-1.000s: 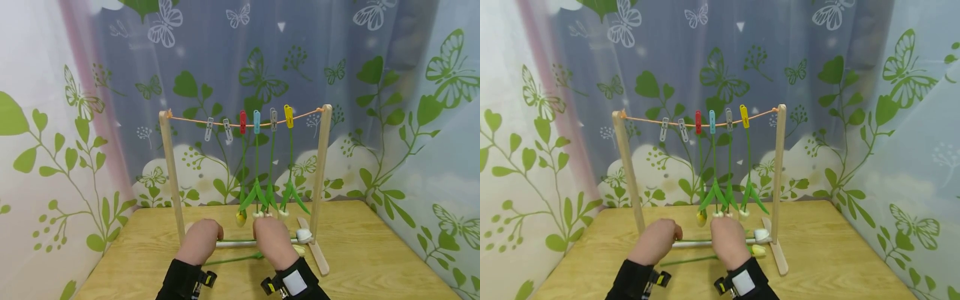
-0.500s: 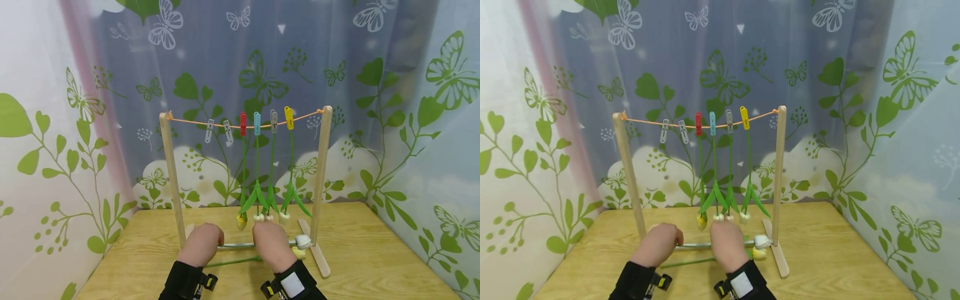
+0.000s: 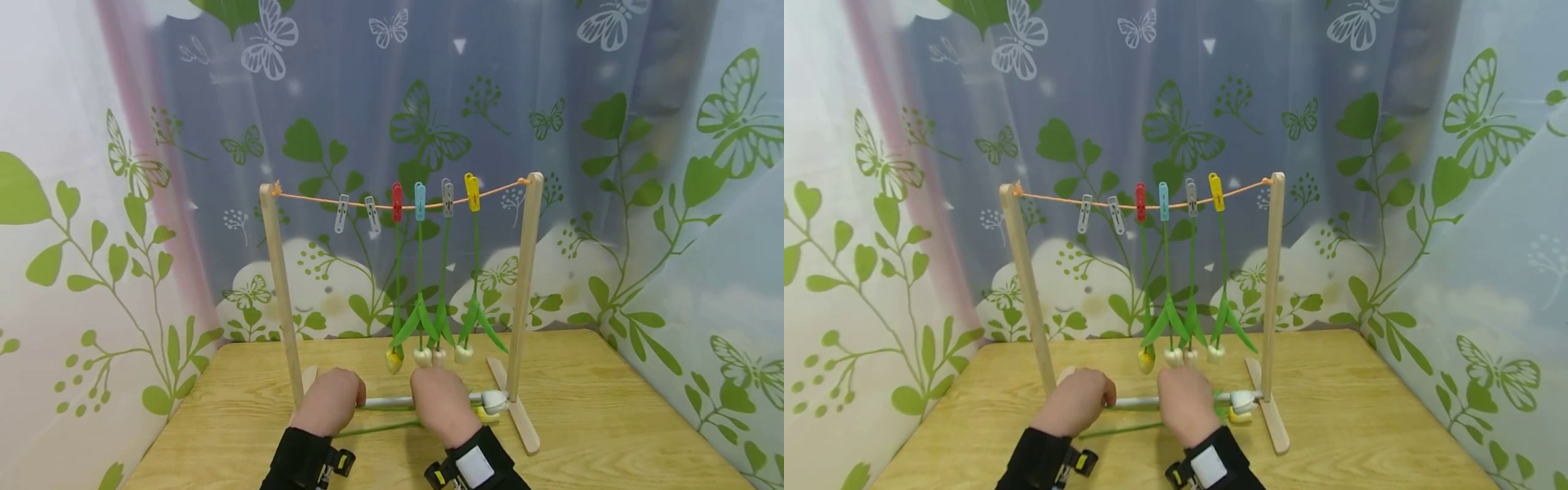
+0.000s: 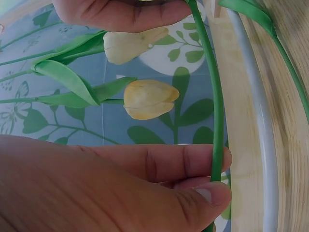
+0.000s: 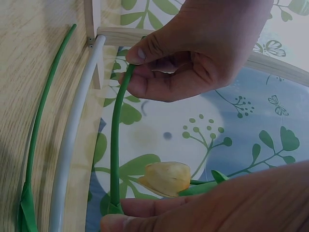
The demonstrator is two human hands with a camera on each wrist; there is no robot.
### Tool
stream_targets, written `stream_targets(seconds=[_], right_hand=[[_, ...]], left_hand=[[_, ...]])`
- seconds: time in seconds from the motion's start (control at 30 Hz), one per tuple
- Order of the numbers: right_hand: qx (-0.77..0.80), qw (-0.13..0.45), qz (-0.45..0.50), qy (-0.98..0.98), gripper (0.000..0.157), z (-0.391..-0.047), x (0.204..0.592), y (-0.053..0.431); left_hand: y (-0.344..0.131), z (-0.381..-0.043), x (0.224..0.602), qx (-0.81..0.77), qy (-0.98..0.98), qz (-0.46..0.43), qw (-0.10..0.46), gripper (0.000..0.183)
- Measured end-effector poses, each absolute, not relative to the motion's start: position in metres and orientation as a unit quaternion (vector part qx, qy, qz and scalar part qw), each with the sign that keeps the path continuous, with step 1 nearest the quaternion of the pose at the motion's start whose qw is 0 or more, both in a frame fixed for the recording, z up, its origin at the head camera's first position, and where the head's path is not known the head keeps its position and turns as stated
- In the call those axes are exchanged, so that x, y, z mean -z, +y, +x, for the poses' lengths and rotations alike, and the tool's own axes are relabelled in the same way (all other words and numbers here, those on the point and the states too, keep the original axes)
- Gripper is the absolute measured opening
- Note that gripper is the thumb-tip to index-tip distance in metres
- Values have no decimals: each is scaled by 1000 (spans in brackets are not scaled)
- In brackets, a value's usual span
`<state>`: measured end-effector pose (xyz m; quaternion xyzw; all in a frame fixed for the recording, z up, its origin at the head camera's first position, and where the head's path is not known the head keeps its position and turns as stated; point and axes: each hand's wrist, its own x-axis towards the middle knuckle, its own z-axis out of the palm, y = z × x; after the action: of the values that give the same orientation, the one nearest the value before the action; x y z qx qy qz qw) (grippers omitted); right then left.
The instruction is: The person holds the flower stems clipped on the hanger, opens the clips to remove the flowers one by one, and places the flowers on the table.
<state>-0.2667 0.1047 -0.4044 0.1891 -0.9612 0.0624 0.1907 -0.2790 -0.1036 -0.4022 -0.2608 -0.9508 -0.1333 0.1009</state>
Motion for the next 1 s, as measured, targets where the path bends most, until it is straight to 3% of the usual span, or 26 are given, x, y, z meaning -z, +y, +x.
stream_targets(seconds=[0.2, 0.47, 1.0], right_hand=[[-53, 194, 194, -960, 36, -264, 404, 106], [-58, 173, 187, -965, 38, -267, 407, 105], [-68, 154, 202, -965, 32, -271, 412, 105]], left_hand=[[-103, -281, 404, 142, -953, -256, 77, 30], [-104, -282, 403, 148, -954, -253, 61, 28], [-105, -286, 411, 155, -953, -253, 59, 30]])
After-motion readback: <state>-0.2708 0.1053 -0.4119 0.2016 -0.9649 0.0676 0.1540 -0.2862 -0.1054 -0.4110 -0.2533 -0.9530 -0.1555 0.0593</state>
